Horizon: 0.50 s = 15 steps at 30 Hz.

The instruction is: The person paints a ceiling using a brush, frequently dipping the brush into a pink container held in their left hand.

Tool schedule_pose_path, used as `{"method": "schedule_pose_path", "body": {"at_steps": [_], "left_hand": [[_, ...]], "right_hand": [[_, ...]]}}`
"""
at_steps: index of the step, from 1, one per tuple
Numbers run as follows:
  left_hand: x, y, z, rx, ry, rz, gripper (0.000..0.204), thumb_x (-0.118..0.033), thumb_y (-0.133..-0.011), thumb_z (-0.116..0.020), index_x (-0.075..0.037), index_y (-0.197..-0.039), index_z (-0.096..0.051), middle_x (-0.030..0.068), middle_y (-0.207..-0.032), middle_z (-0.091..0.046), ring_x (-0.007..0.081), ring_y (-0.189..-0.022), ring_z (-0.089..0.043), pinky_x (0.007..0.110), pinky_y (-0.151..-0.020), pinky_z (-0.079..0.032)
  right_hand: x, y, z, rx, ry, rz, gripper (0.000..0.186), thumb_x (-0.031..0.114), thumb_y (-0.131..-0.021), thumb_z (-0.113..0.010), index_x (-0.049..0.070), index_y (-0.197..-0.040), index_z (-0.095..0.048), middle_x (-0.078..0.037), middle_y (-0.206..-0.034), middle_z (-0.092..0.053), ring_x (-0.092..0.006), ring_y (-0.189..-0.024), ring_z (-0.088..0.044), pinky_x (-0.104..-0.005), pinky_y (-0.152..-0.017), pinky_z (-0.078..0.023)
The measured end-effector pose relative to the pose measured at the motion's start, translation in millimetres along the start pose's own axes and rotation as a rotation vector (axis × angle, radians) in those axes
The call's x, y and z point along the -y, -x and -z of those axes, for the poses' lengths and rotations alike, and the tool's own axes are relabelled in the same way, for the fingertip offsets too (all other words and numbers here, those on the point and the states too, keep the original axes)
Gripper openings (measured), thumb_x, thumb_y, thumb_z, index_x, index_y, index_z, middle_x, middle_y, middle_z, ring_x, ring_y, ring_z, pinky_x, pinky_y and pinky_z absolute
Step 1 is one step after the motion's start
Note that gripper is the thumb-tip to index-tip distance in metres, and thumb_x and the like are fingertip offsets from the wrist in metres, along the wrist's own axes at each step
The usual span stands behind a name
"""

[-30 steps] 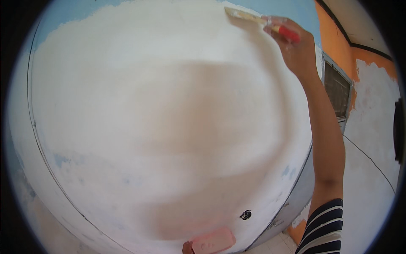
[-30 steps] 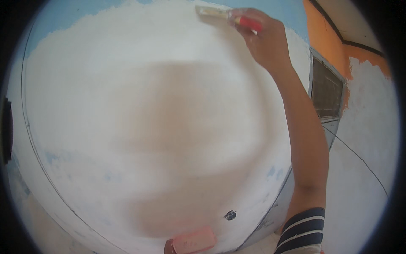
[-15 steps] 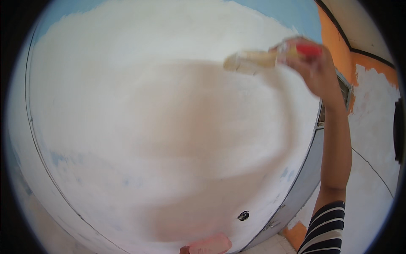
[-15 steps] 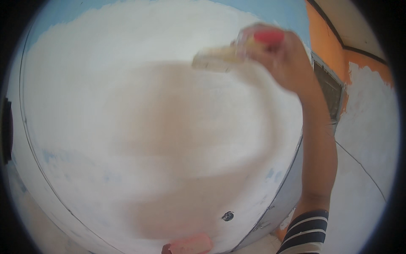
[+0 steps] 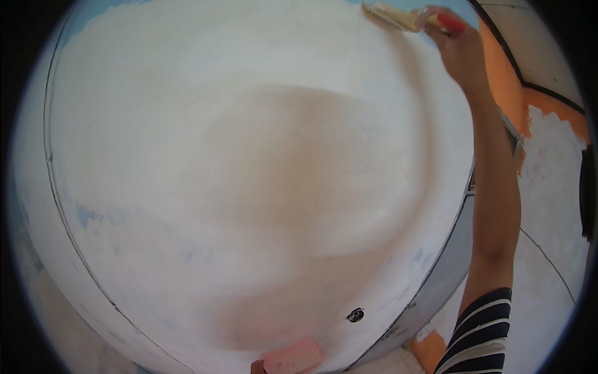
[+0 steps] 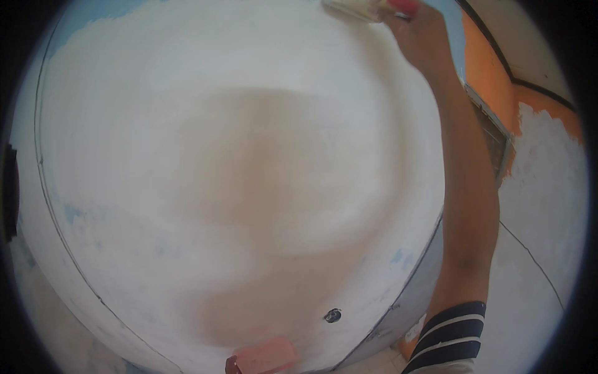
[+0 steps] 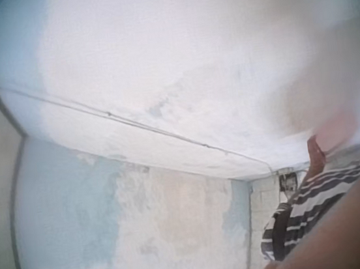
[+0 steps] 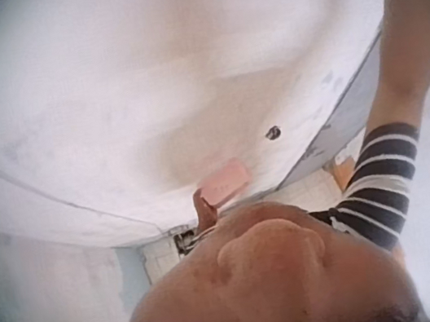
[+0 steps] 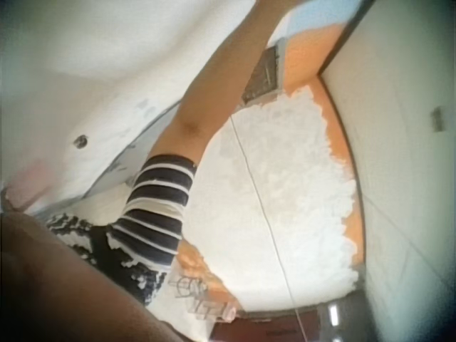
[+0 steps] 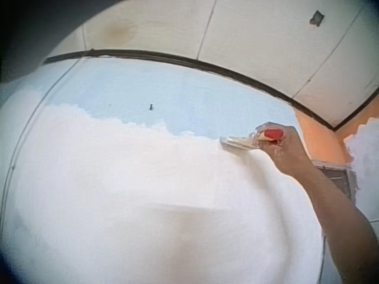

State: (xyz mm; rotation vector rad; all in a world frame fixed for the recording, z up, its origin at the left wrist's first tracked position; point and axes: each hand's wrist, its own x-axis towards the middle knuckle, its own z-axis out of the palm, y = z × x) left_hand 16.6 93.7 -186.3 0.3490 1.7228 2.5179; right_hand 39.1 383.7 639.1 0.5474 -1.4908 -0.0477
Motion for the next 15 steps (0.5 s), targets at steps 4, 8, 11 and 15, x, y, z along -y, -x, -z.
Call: {"method": "schedule_pose_path", "body": {"at_steps": [4, 8, 11, 15], "left_hand": [[-3.5, 1.7, 4.9, -0.017, -0.007, -0.020, 0.039, -0.036, -0.096, -0.050, -0.004, -0.119, -0.054, 0.0070, -0.111, -0.060, 0.0232, -0.104, -0.059, 0.036, -0.094, -0.047], [-9.9, 3.3, 9.9, -0.035, -0.047, -0.070, 0.039, -0.036, -0.095, -0.051, -0.005, -0.119, -0.054, 0.0069, -0.110, -0.061, 0.0234, -0.104, -0.059, 0.037, -0.094, -0.047], [-27.2, 12.0, 7.7, -0.072, -0.241, -0.264, 0.040, -0.036, -0.095, -0.051, -0.005, -0.118, -0.054, 0.0068, -0.110, -0.061, 0.0235, -0.104, -0.059, 0.037, -0.094, -0.047], [2.3, 8.8, 14.5, -0.167, 0.523, 0.309, 0.040, -0.037, -0.094, -0.053, -0.005, -0.118, -0.055, 0.0068, -0.109, -0.061, 0.0236, -0.104, -0.059, 0.037, -0.093, -0.047]], "right_hand": [[17.7, 48.1, -3.6, 0.103, 0.022, 0.095, 0.017, 0.002, -0.081, -0.070, 0.005, -0.097, -0.067, -0.011, -0.094, -0.070, -0.0267, -0.085, -0.067, -0.0304, -0.078, -0.051], [55.4, 97.2, 19.6, 0.343, -0.118, 0.098, 0.021, -0.005, -0.076, -0.071, 0.002, -0.096, -0.066, -0.013, -0.091, -0.069, -0.0301, -0.084, -0.067, -0.0286, -0.075, -0.053], [84.8, 117.7, 32.7, 0.522, -0.361, 0.075, 0.023, -0.009, -0.080, -0.067, 0.002, -0.099, -0.063, -0.016, -0.097, -0.069, -0.0249, -0.087, -0.069, -0.0321, -0.078, -0.057], [79.6, 94.2, 32.2, 0.713, -0.374, -0.172, 0.027, -0.008, -0.080, -0.068, 0.002, -0.103, -0.060, -0.013, -0.096, -0.067, -0.0229, -0.093, -0.068, -0.0316, -0.080, -0.057]]}}
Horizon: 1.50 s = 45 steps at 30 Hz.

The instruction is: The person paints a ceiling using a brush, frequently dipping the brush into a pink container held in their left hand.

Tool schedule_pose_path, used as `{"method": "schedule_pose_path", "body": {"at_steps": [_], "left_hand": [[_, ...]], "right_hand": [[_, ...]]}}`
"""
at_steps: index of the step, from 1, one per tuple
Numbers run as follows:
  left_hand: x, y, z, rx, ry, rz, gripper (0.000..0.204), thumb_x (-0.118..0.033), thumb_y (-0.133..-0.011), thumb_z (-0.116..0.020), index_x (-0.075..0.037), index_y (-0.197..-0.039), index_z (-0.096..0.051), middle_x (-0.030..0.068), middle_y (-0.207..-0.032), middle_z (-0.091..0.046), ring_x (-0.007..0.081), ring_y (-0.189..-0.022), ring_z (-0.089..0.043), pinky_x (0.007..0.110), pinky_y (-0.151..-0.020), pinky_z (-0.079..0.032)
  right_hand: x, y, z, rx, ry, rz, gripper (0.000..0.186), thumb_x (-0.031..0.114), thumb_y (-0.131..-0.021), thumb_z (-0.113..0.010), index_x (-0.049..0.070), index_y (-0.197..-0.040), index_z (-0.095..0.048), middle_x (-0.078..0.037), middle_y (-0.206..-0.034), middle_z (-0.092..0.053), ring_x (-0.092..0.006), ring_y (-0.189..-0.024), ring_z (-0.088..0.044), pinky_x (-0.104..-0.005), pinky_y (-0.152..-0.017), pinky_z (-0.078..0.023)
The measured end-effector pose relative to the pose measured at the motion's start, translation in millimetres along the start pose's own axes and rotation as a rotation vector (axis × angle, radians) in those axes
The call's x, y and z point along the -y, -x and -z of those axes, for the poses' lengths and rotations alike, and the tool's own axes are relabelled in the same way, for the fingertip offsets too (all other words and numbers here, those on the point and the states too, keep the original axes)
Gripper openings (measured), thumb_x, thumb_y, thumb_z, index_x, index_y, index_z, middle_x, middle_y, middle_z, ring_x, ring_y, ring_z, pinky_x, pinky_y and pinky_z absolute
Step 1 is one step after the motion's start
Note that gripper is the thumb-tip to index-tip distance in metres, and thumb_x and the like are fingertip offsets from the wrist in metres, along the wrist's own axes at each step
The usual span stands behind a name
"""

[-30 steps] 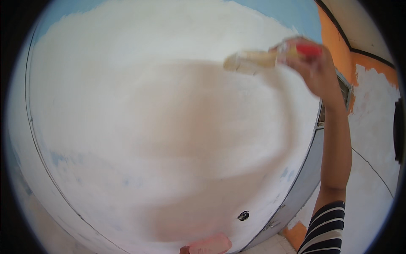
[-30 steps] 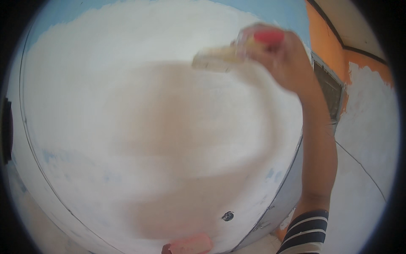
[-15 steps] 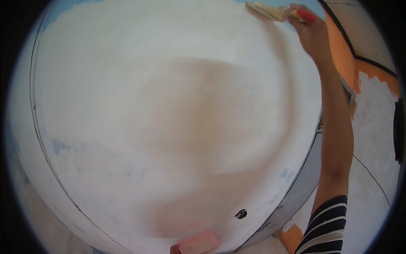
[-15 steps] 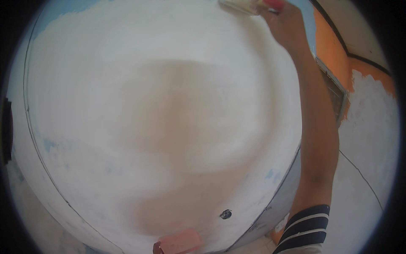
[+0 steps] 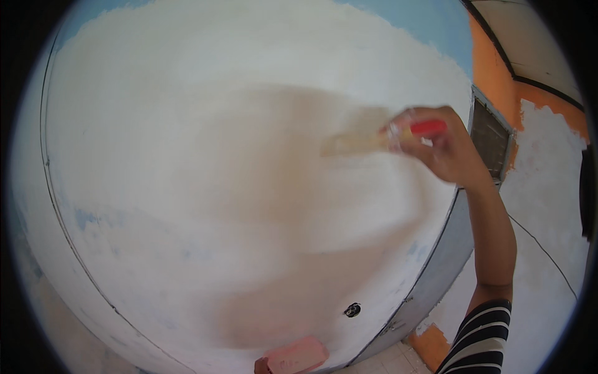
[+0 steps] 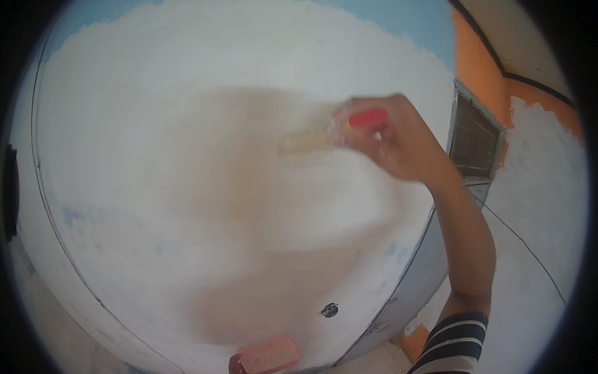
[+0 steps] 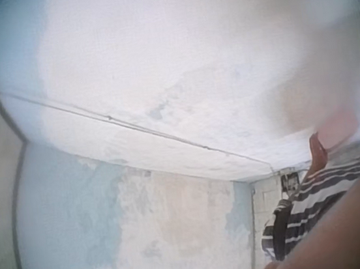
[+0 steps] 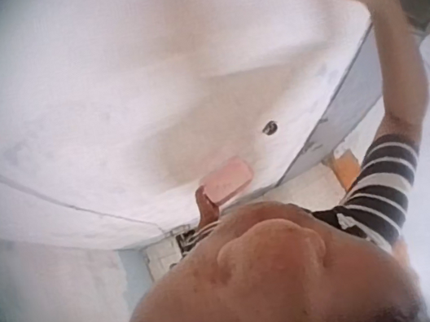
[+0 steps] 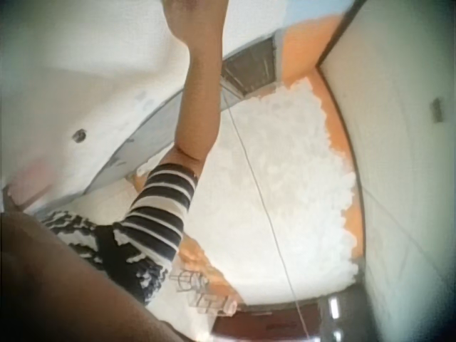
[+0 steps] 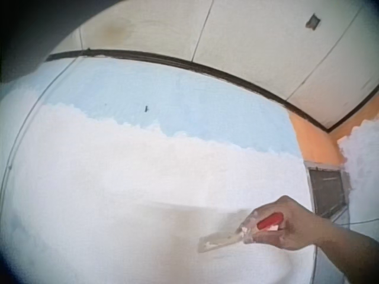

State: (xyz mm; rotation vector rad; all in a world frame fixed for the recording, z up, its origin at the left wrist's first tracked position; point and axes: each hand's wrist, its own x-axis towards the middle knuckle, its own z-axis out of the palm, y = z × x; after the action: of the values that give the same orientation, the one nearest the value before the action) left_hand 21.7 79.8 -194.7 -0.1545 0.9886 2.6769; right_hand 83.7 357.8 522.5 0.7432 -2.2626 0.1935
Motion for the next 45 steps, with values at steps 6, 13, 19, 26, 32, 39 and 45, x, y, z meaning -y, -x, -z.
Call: {"method": "schedule_pose_path", "body": {"at_steps": [6, 13, 19, 26, 32, 39, 45], "left_hand": [[18.6, -17.5, 17.3, 0.131, -0.490, -0.270, 0.037, -0.036, -0.095, -0.052, -0.009, -0.120, -0.053, 0.0073, -0.118, -0.058, 0.0228, -0.113, -0.055, 0.039, -0.097, -0.045], [1.6, 5.1, 5.6, 0.106, -0.522, -0.445, 0.038, -0.034, -0.096, -0.050, -0.007, -0.123, -0.051, 0.0099, -0.118, -0.057, 0.0257, -0.113, -0.054, 0.041, -0.098, -0.045], [-15.3, 9.0, -13.5, 0.151, -0.632, -0.460, 0.037, -0.033, -0.097, -0.050, -0.007, -0.123, -0.051, 0.0098, -0.118, -0.057, 0.0251, -0.113, -0.054, 0.041, -0.098, -0.045], [-68.3, 43.4, -57.1, 0.201, -1.202, -0.911, 0.036, -0.033, -0.097, -0.050, -0.008, -0.123, -0.051, 0.0096, -0.118, -0.057, 0.0245, -0.113, -0.054, 0.040, -0.098, -0.045], [-1.6, 7.5, 3.6, 0.098, -0.571, -0.433, 0.034, -0.029, -0.099, -0.047, -0.007, -0.124, -0.049, 0.0101, -0.121, -0.055, 0.0248, -0.113, -0.054, 0.040, -0.096, -0.046], [-16.6, 6.3, -5.4, 0.076, -0.613, -0.437, 0.031, -0.025, -0.102, -0.041, -0.004, -0.122, -0.049, 0.0126, -0.120, -0.055, 0.0281, -0.110, -0.056, 0.040, -0.095, -0.046], [-58.6, 40.2, -44.3, 0.251, -1.227, -0.945, 0.032, -0.024, -0.101, -0.045, -0.002, -0.123, -0.048, 0.0161, -0.119, -0.056, 0.0326, -0.110, -0.055, 0.044, -0.094, -0.046]], "right_hand": [[-48.4, -90.8, 81.7, -0.476, 0.000, 0.120, 0.026, 0.009, -0.084, -0.072, -0.002, -0.105, -0.061, -0.007, -0.101, -0.066, -0.0154, -0.095, -0.062, -0.0311, -0.089, -0.051], [-61.1, -98.7, 73.7, -0.684, 0.493, 0.196, 0.020, 0.010, -0.085, -0.071, 0.003, -0.103, -0.065, -0.005, -0.095, -0.070, -0.0144, -0.088, -0.064, -0.0271, -0.083, -0.049], [-28.0, 60.8, -88.0, -0.211, 0.732, 0.216, 0.033, 0.013, -0.078, -0.069, 0.014, -0.111, -0.064, -0.009, -0.121, -0.064, -0.0268, -0.111, -0.061, -0.0343, -0.092, -0.052], [9.8, 62.0, -89.0, 0.011, -0.146, -0.026, 0.017, 0.005, -0.079, -0.074, 0.005, -0.094, -0.068, -0.011, -0.089, -0.067, -0.0245, -0.078, -0.066, -0.0315, -0.071, -0.053], [-45.7, -41.4, 34.1, -0.489, -0.189, -0.027, 0.015, 0.005, -0.085, -0.069, -0.001, -0.097, -0.063, -0.007, -0.094, -0.067, -0.0148, -0.090, -0.063, -0.0318, -0.083, -0.054], [-77.4, -72.5, 58.4, -0.903, 0.413, -0.042, 0.012, 0.008, -0.088, -0.067, 0.002, -0.098, -0.066, -0.003, -0.094, -0.067, -0.0121, -0.088, -0.062, -0.0275, -0.085, -0.051], [-29.2, 95.0, -124.4, -0.141, 0.379, -0.234, 0.038, 0.018, -0.084, -0.068, 0.010, -0.120, -0.060, -0.016, -0.115, -0.064, -0.0284, -0.099, -0.065, -0.0344, -0.083, -0.054]]}}
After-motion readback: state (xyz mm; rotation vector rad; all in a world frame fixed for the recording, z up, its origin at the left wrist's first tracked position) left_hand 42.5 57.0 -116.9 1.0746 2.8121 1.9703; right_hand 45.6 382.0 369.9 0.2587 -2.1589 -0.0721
